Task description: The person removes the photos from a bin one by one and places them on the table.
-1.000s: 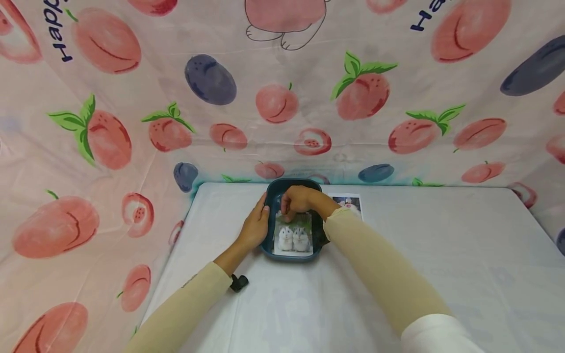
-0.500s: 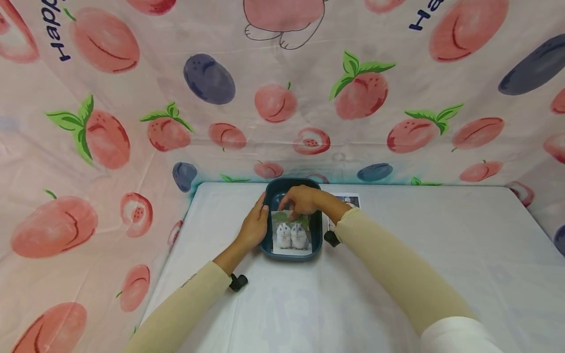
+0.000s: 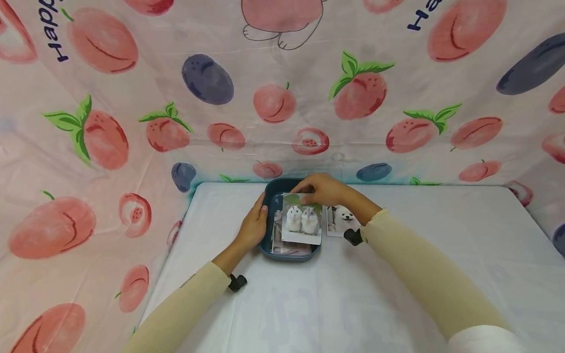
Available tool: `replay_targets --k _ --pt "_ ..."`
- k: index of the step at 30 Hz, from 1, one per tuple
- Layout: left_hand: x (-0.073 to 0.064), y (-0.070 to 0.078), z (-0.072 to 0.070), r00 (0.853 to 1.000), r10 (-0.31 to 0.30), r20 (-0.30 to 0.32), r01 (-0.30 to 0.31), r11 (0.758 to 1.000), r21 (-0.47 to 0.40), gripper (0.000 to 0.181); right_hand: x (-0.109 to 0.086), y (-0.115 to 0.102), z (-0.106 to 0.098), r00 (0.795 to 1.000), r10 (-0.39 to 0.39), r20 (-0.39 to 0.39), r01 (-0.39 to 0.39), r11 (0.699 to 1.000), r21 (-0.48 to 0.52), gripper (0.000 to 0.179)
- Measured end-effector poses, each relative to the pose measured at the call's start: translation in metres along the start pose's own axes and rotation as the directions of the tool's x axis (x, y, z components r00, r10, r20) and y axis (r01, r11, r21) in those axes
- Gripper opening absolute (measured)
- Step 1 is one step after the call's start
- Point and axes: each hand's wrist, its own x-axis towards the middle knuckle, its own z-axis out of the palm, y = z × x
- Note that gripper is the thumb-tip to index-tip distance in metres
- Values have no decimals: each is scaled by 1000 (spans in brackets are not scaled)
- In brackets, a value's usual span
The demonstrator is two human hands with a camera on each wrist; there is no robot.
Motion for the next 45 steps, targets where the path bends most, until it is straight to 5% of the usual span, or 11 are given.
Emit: replay_targets --k 10,21,35,45 --pt "-1 -1 -1 1000 -6 12 6 1000 12 54 -57 40 -29 987 77 -139 -61 991 115 38" --pt "0 -3 -1 1000 -16 21 16 1000 7 54 -104 103 -34 965 212 -155 -197 975 106 41" --pt "0 -4 -2 1000 -16 14 16 1000 7 54 -126 156 -50 951 278 -136 -274 961 47 42" --pt "2 -5 0 1000 -9 20 9 1000 -10 54 -128 184 -37 931 319 -178 -312 948 64 39"
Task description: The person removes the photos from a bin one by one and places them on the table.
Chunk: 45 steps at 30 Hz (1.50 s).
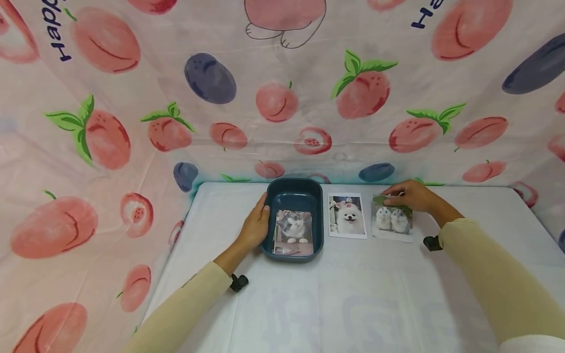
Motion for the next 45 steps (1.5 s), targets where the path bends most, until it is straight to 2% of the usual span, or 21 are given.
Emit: replay_targets --k 7,14,21,32,45 --pt "1 0 2 1000 8 2 -8 1000 -3 54 10 10 16 998 -1 -70 -2 999 -53 36" --pt "1 2 1 1000 5 3 -5 1000 0 54 17 9 27 995 41 -86 -46 998 -51 40" --pt "1 2 0 1000 -4 6 4 1000 1 54 19 6 32 992 52 -115 -58 997 -49 36" --pt "-1 5 -2 1000 1 -1 -1 1000 1 54 22 4 37 982 116 -147 -125 991 -53 35" --pt "-1 3 -1 1000 -9 -2 9 1000 2 54 24 9 41 979 143 -145 -153 986 -60 38"
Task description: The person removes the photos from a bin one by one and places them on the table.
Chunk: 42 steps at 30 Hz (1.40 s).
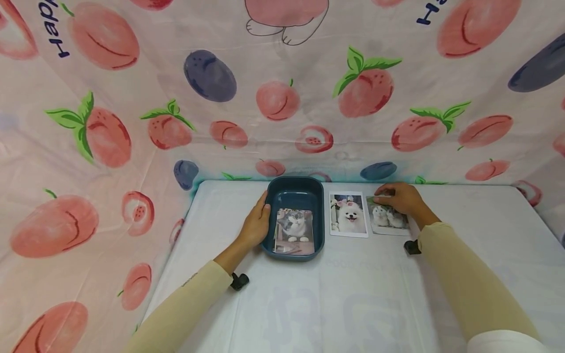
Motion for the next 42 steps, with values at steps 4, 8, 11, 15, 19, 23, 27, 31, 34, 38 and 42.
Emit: replay_targets --k 4,8,11,15,19,23,27,31,34,38,42 --pt "0 0 0 1000 3 11 -3 1000 -1 54 -1 -1 -1 1000 5 5 -5 1000 10 43" --pt "0 0 0 1000 4 10 -4 1000 3 54 0 -5 -8 999 4 32 -6 999 41 48" --pt "0 0 0 1000 2 4 -2 1000 -1 54 2 -12 -14 1000 -21 20 20 999 33 50" --pt "0 0 0 1000 0 3 0 1000 -3 54 1 -28 -20 996 -86 -33 85 996 -12 54" --pt "-1 -1 0 1000 1 9 -1 1000 -1 54 -2 -52 -22 986 -151 -73 153 988 24 56" --pt "-2 -1 -1 1000 6 14 -6 1000 1 54 -2 -83 -20 975 -202 -90 212 969 124 51" --pt "-2 -1 -1 1000 7 15 -7 1000 9 55 -2 -116 -14 967 -245 -65 252 952 174 50" --pt "-1 -1 -1 1000 15 11 -15 1000 13 54 -2 -151 -9 957 -291 -5 285 934 216 50" --pt "-1 -2 -1 1000 24 8 -24 1000 8 54 0 -174 -6 941 -335 43 316 917 243 48" --pt "-1 -2 -2 1000 22 10 -22 1000 9 54 6 -201 2 912 -396 109 358 896 263 42" --pt "-1 -2 -2 1000 17 16 -17 1000 5 54 14 -224 14 895 -416 163 367 892 263 34"
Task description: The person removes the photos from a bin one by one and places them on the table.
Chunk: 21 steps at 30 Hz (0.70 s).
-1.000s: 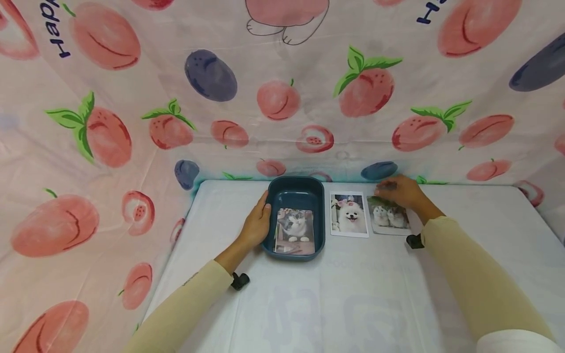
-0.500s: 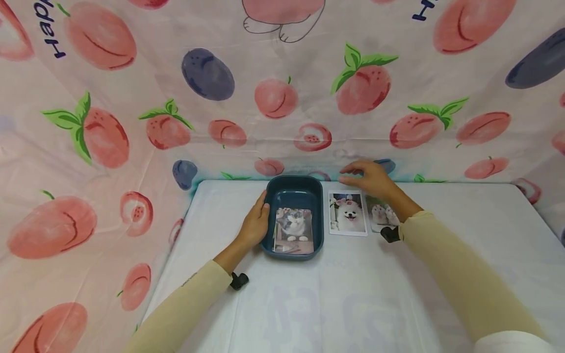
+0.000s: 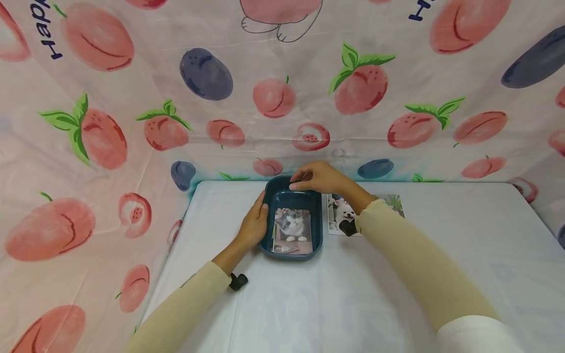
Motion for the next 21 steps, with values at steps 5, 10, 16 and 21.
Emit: replay_targets --k 5,10,16,21 --pt "0 -1 -1 1000 1 5 -1 1000 -8 54 20 -8 20 999 27 43 -24 998 -53 34" --pt "0 -1 -1 1000 6 10 -6 1000 -13 54 34 -7 38 986 98 132 -89 994 -70 27" --pt "1 -1 -2 1000 16 -1 -16 1000 -10 54 41 -7 54 966 170 195 -157 984 -80 17" --pt "0 -1 -2 1000 10 -1 -10 1000 -19 53 46 -7 64 947 251 201 -213 958 -191 15"
